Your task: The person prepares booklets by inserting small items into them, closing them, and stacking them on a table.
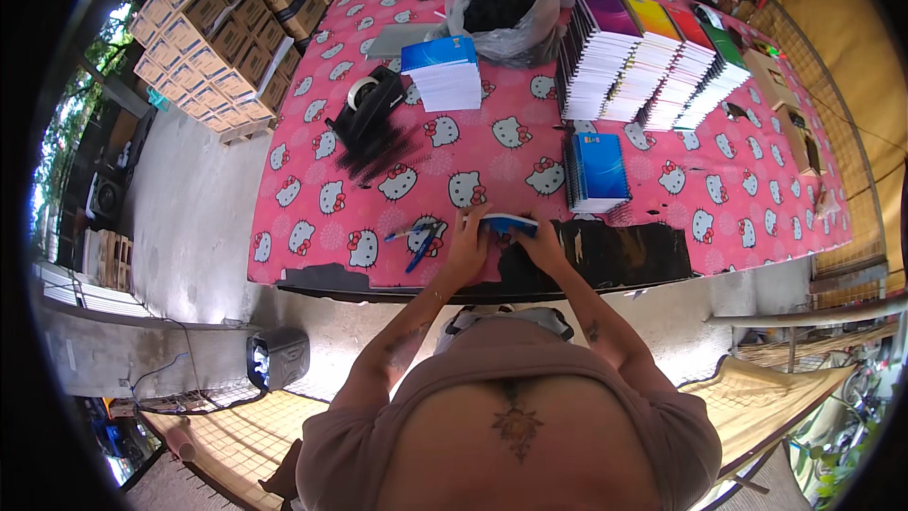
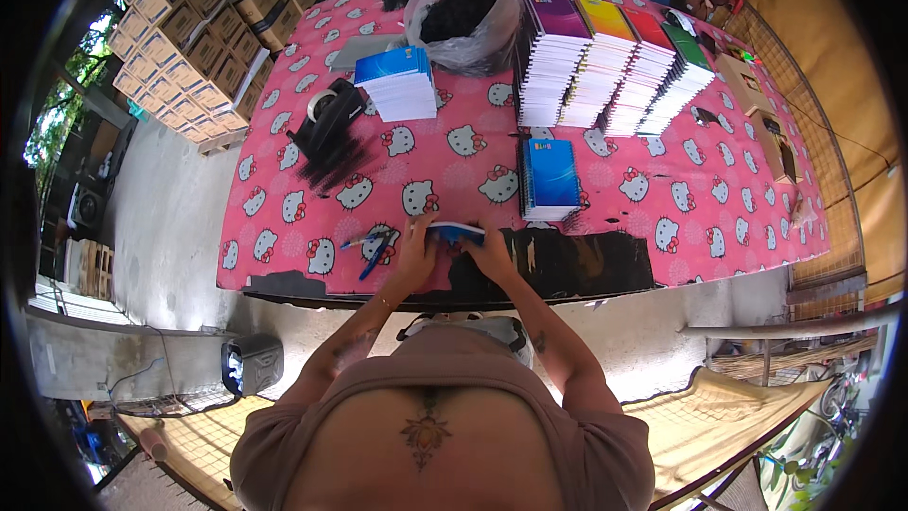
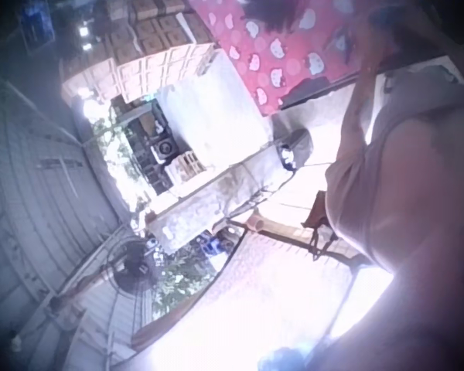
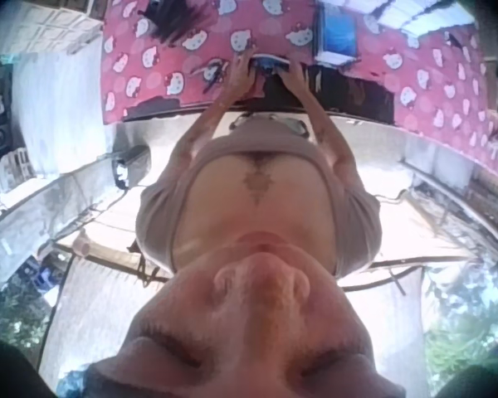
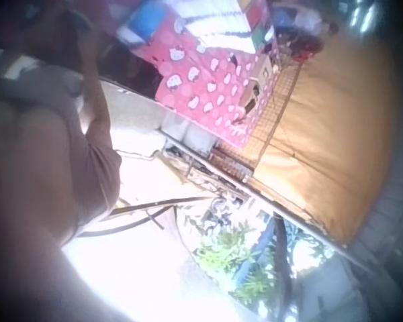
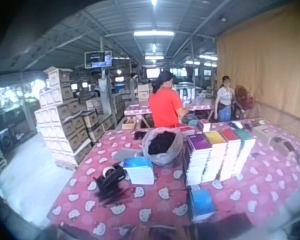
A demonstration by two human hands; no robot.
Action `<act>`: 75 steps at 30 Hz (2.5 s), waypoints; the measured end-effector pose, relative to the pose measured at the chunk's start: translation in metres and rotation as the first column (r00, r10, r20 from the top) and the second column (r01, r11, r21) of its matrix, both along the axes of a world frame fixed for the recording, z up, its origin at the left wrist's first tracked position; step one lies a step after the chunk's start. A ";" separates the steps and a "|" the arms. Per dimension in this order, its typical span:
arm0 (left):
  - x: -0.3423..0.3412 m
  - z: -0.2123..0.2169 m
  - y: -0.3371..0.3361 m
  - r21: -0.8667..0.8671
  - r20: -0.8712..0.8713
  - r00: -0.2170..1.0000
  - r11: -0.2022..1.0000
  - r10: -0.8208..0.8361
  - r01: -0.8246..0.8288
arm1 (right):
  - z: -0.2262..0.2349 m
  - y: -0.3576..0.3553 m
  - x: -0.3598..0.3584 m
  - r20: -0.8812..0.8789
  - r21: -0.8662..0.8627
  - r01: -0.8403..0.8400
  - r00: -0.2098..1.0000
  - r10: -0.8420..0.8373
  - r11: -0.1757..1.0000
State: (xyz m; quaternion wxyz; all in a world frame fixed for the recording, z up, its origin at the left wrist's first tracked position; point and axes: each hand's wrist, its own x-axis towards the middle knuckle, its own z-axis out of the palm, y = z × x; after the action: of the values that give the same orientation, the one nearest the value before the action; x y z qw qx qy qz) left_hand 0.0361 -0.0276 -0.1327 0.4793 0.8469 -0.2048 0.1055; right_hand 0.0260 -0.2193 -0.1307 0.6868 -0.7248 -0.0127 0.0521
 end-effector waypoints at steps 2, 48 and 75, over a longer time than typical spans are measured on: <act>-0.004 0.001 0.005 -0.056 -0.053 0.998 0.998 0.031 -0.034 | 0.008 0.003 0.002 -0.027 0.003 -0.034 0.999 0.034 0.999; 0.018 0.043 0.053 -0.008 -0.002 0.989 0.989 0.150 -0.150 | -0.020 0.000 0.013 0.107 0.138 0.004 0.994 -0.019 0.990; 0.031 0.096 0.043 0.530 0.120 0.977 0.844 -0.174 0.085 | 0.043 -0.017 -0.008 0.142 -0.019 -0.088 0.986 0.090 0.996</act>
State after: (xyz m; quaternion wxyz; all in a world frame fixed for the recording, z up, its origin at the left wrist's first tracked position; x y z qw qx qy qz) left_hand 0.0669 0.0152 -0.0370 0.2193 0.9176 -0.3211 0.0821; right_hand 0.0181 -0.2367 -0.0877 0.6764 -0.7299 -0.0938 0.0307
